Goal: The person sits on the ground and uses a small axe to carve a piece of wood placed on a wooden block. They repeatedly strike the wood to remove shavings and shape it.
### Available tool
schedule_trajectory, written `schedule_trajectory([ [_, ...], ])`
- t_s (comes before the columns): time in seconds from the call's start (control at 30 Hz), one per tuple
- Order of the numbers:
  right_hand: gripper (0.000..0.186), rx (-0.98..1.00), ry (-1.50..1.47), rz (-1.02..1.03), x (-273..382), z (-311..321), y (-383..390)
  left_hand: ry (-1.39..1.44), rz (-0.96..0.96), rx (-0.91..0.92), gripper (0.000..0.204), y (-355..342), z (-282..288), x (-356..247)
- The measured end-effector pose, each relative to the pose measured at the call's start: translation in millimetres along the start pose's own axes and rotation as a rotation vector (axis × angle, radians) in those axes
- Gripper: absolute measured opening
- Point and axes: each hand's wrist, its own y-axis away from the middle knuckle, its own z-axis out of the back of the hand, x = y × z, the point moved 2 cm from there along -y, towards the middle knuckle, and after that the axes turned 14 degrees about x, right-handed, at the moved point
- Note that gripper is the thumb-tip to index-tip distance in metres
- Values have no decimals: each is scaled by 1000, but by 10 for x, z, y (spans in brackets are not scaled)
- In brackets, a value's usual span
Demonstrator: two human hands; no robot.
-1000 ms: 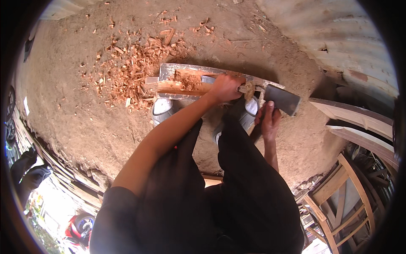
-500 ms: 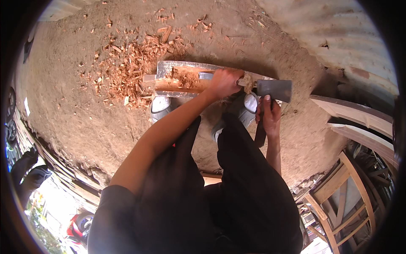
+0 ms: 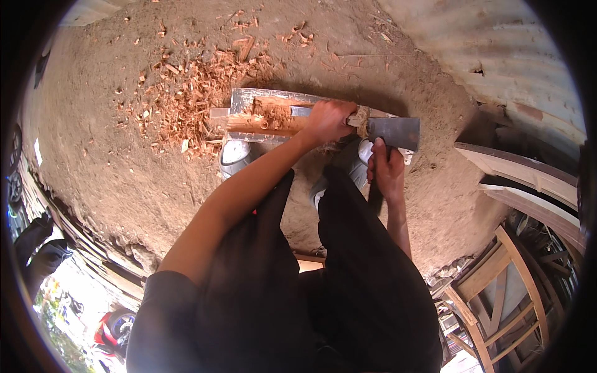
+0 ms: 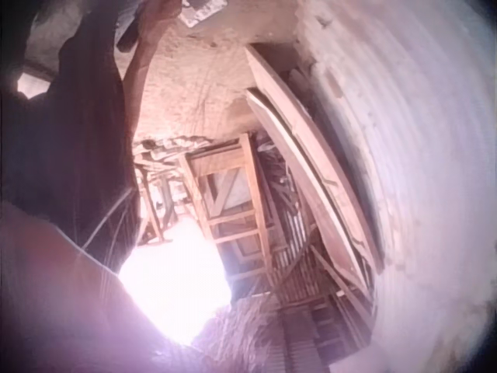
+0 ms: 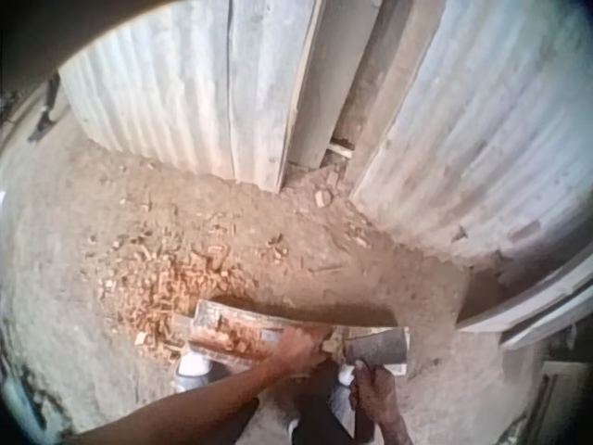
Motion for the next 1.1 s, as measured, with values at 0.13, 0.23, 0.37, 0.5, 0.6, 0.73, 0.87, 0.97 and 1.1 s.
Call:
schedule_trajectory([
  [0.13, 48, -69, -83, 79, 54, 156, 121, 57, 31, -5, 32, 8, 67, -43],
  [0.23, 49, -90, -101, 144, 11, -36, 89, 80, -13, -35, 32, 13, 104, -47],
  [0.37, 47, -22, -148, 66, 111, 5, 60, 86, -54, -105, 32, 64, 82, -6],
  [0.5, 43, -41, -200, 102, 94, -121, 130, 80, -31, -68, 34, 68, 87, 0],
  [0.6, 44, 6, 16, 62, 191, -116, 119, 70, -7, -33, 32, 77, 86, 7],
  [0.73, 44, -57, -99, 155, 161, 26, 94, 77, 16, -68, 30, 28, 87, -12],
  [0.87, 46, 5, -19, 51, 128, -93, 14, 86, -13, -63, 30, 56, 112, -6],
  [0.97, 48, -33, 8, 104, 54, 161, -4, 66, 6, -19, 31, 87, 93, 13],
  [1.1, 48, -74, -150, 130, -24, -5, -29, 57, 27, -29, 32, 48, 11, 44],
])
